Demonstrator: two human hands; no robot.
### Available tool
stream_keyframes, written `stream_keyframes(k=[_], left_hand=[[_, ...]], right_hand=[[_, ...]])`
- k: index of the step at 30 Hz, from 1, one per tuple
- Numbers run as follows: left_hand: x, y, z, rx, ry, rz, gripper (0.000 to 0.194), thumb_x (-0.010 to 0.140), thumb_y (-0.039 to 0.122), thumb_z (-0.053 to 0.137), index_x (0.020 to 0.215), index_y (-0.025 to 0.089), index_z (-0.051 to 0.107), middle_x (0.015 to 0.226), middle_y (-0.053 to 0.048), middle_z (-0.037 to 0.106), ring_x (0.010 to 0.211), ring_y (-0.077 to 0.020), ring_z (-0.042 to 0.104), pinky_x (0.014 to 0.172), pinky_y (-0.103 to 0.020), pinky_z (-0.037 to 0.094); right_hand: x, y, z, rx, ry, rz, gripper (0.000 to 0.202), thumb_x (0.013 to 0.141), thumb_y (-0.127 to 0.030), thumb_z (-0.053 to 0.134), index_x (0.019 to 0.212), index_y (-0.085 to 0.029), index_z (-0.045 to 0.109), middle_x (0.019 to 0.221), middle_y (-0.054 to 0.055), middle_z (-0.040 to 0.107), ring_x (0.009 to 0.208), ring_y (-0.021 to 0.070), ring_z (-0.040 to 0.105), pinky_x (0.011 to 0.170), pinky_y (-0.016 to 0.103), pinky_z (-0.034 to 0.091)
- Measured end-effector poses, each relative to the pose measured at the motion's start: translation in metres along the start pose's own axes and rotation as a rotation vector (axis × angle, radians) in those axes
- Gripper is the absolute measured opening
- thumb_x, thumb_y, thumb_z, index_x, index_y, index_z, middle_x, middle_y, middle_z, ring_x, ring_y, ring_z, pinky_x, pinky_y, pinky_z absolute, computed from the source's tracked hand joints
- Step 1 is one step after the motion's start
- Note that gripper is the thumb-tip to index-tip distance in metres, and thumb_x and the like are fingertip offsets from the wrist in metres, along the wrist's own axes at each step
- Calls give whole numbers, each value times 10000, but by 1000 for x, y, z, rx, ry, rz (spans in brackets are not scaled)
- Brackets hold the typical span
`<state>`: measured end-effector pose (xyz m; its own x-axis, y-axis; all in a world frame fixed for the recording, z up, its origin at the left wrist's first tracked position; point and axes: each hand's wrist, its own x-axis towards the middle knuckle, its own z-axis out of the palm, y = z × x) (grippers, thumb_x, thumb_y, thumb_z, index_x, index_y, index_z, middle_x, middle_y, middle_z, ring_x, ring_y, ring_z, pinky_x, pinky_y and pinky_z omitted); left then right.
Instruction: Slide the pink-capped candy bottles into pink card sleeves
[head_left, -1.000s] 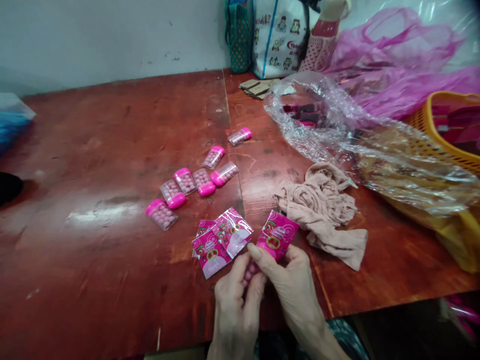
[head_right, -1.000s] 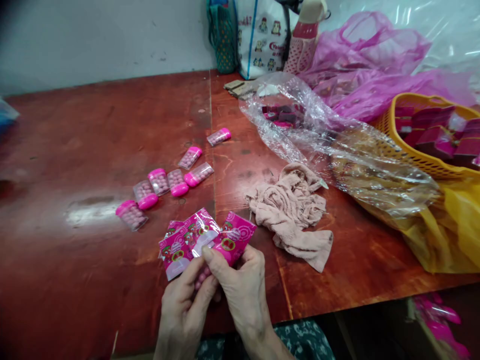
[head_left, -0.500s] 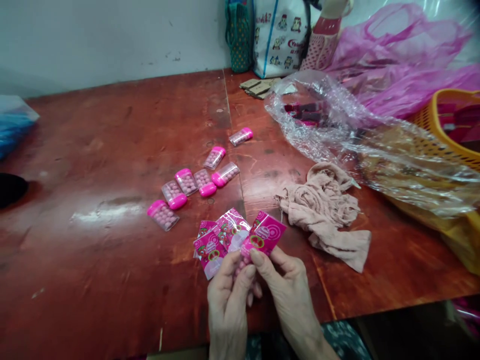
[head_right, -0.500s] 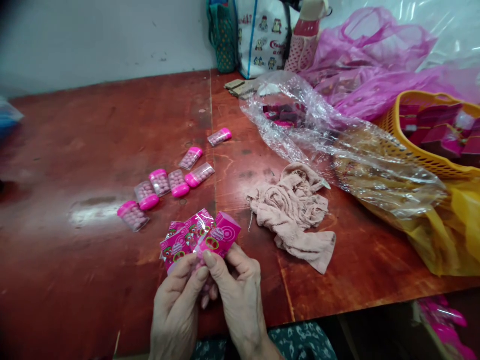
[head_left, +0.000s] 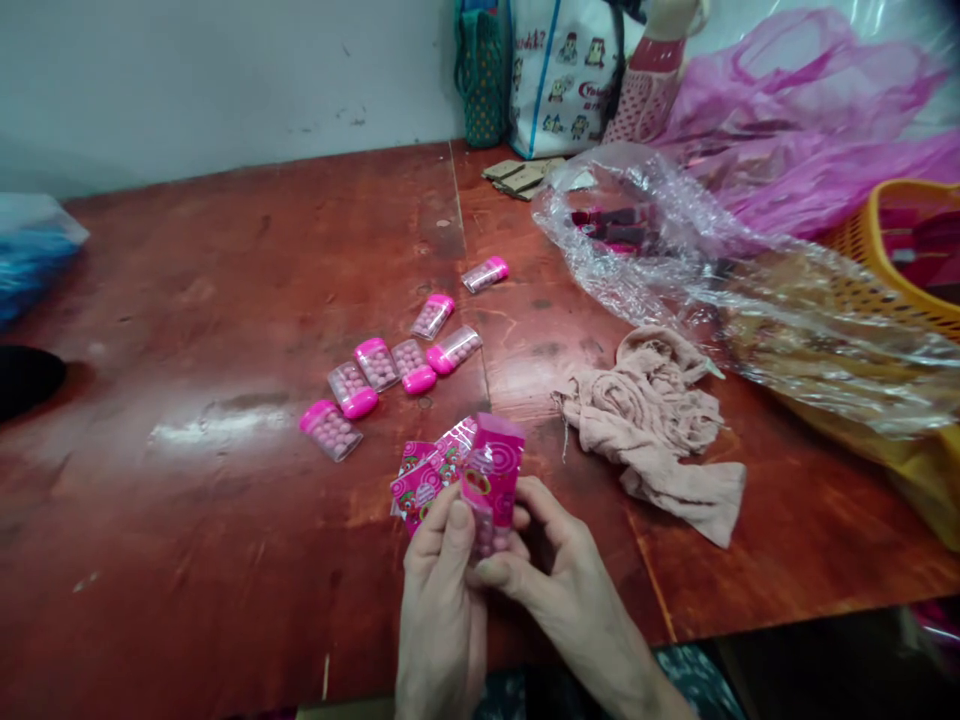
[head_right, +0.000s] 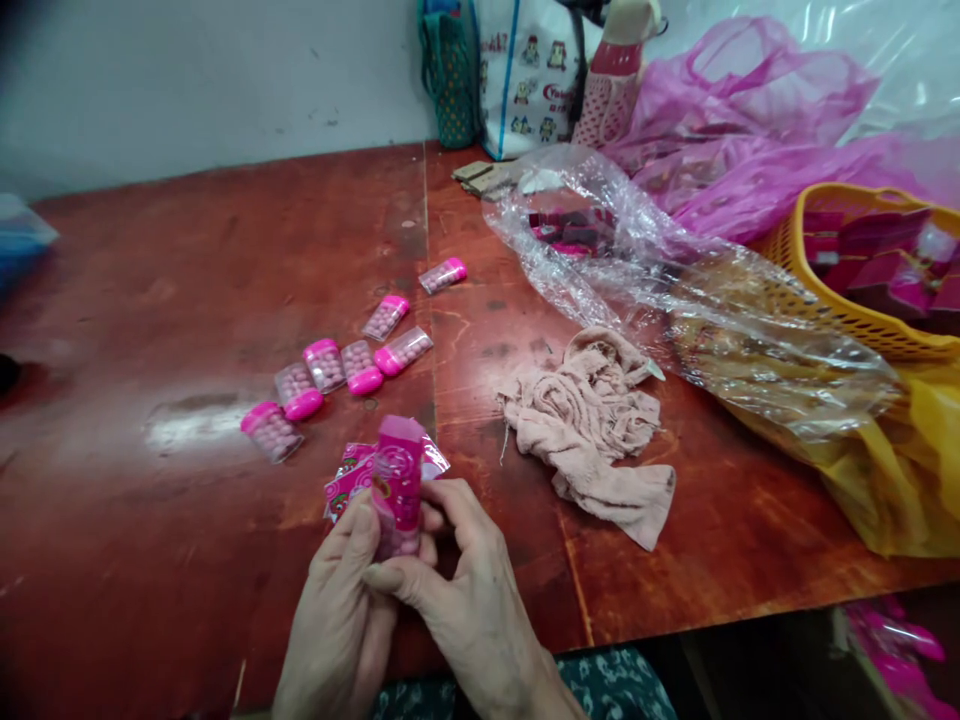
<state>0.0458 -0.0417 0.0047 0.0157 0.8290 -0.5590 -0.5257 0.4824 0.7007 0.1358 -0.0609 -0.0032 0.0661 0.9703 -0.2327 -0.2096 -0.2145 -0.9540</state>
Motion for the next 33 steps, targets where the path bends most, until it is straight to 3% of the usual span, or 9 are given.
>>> stream_keyframes(k=[3, 7, 11, 15, 21, 23, 25, 28, 33], left_hand=[[1, 4, 6, -107, 71, 21, 247, 654, 288, 734, 825, 144, 628, 710, -44, 675, 564, -122, 612, 489, -193, 484], [-1, 4, 8, -226, 160, -10, 254, 585, 241, 779, 778, 147, 643, 757, -45, 690, 626, -139, 641, 583, -229, 528], [-5, 0, 7, -316, 262, -35, 304, 476, 209, 829, 724, 160, 660, 719, -10, 684, 648, -129, 645, 638, -218, 532], [-8, -6, 4, -242, 281, 29, 346, 400, 236, 854, 702, 184, 693, 714, -14, 694, 651, -144, 650, 617, -219, 532], [-5, 3, -16, 193, 154, 450, 203, 603, 279, 767, 777, 184, 722, 930, -44, 686, 909, -195, 613, 787, -258, 492], [-3, 13, -21, 259, 78, 394, 230, 634, 329, 740, 779, 152, 719, 908, -76, 686, 912, -226, 609, 755, -280, 502], [-1, 20, -20, 246, 8, 227, 265, 625, 361, 741, 740, 125, 707, 786, -85, 688, 806, -231, 629, 658, -290, 520], [-1, 22, -14, 139, -61, 63, 248, 633, 347, 739, 706, 117, 678, 637, -55, 654, 615, -188, 621, 520, -268, 513], [-4, 14, -10, -5, -55, -5, 262, 740, 401, 631, 723, 140, 632, 435, 20, 531, 332, -103, 484, 347, -224, 445]], right_hand=[[-1, 9, 7, -235, 144, -188, 380, 768, -156, 620, 1133, -215, 535, 1061, 31, 545, 978, 162, 537, 855, 246, 447], [-5, 23, 16, -350, 237, -322, 422, 825, -144, 537, 1234, -213, 459, 1168, 52, 489, 1086, 149, 486, 905, 217, 418], [-6, 29, 21, -364, 270, -356, 424, 815, -98, 522, 1213, -236, 474, 1160, 35, 498, 1086, 135, 486, 890, 199, 417], [-4, 24, 18, -260, 305, -303, 310, 762, -61, 558, 1017, -237, 552, 1119, 9, 532, 1045, 139, 503, 868, 216, 417], [-4, 0, 4, 13, 60, -12, 79, 781, -171, 616, 816, -192, 549, 754, -27, 598, 709, 117, 552, 653, 213, 446], [-5, -6, 1, 152, -91, 76, 88, 795, -212, 619, 809, -177, 539, 726, -22, 592, 670, 113, 551, 637, 219, 453], [-5, -10, -1, 268, -187, 124, 112, 807, -238, 616, 831, -164, 535, 735, -15, 584, 657, 104, 554, 640, 223, 465], [-4, -9, -1, 278, -199, 128, 150, 840, -288, 582, 891, -157, 531, 767, -7, 565, 660, 87, 550, 634, 203, 461], [-8, 4, 6, 179, -328, 208, 292, 902, -446, 419, 876, -167, 499, 675, -13, 539, 501, 75, 517, 454, 177, 399]])
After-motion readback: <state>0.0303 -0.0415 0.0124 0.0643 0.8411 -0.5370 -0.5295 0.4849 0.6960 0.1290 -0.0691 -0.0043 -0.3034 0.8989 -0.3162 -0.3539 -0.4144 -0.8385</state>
